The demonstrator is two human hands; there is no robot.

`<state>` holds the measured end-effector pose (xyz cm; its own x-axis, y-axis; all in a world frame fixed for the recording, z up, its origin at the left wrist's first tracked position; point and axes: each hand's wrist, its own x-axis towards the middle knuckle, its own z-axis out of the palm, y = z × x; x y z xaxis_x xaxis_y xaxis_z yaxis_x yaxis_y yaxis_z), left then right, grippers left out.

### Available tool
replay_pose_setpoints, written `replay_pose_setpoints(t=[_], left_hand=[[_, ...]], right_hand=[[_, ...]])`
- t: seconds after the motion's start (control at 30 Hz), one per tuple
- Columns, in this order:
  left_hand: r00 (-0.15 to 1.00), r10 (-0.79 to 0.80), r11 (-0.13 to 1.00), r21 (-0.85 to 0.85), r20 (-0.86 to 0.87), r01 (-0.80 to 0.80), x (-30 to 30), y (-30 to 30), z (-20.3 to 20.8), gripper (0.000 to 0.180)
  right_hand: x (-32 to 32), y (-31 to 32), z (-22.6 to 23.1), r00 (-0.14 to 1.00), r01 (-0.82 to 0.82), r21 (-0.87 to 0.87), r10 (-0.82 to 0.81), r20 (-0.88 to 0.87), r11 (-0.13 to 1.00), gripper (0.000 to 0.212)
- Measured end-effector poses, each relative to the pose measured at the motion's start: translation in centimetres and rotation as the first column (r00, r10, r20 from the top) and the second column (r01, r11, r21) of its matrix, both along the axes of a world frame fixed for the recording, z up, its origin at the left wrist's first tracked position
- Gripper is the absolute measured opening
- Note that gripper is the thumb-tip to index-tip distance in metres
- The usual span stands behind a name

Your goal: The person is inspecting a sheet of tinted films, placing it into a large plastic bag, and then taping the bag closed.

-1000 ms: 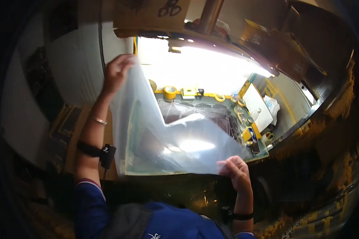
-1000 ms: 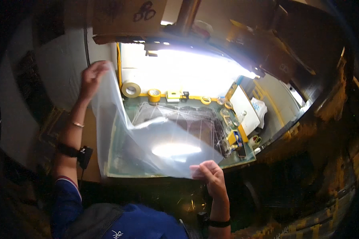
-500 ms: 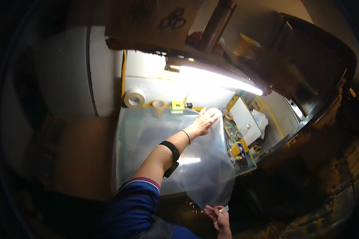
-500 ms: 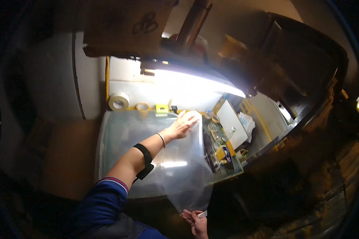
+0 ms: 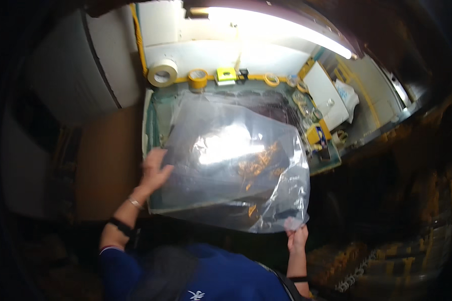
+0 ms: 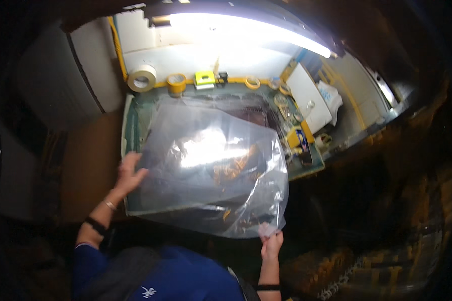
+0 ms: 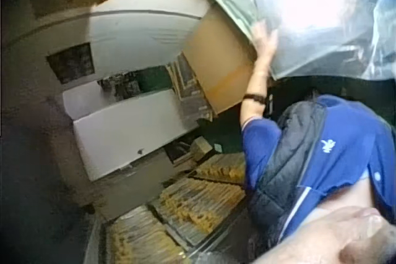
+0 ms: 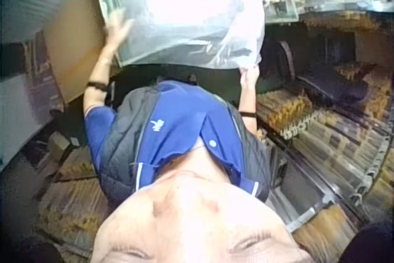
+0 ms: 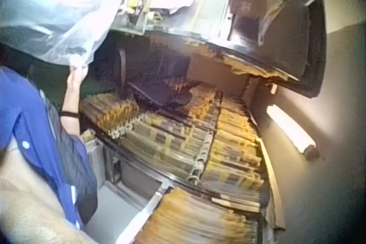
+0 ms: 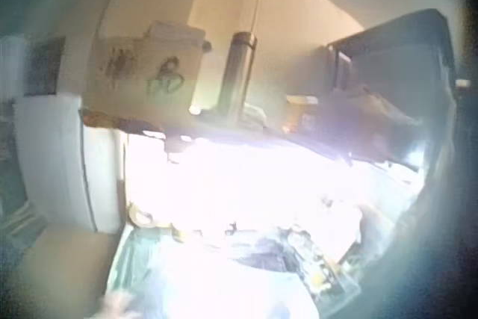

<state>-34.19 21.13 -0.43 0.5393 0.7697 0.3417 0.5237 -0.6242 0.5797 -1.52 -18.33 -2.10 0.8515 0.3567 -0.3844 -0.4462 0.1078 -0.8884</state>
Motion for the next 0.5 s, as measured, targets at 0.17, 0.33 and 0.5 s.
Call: replay_pose_setpoints(t=[0.17, 0.33, 0.5], left_hand=[[0.864, 0.503, 0.779, -0.439, 0.013, -0.447, -15.0, -3.5, -6.9, 0.067], [0.797, 0.544, 0.127, -0.913, -0.262, -0.387, -9.9, -11.7, -2.5, 0.082], [0.886, 0.438, -0.063, -0.989, -0.149, -0.135, -7.9, -13.9, -4.2, 0.057]], right_hand=[[2.5, 1.4, 0.4, 0.999, 0.031, -0.108, -0.027, 0.04, 0.994, 0.012], [3.1, 1.2, 2.0, 0.998, 0.052, 0.054, -0.054, 0.035, 0.997, 0.013], [3.8, 1.0, 3.4, 0.999, 0.01, 0.121, -0.015, 0.036, 0.993, 0.012]])
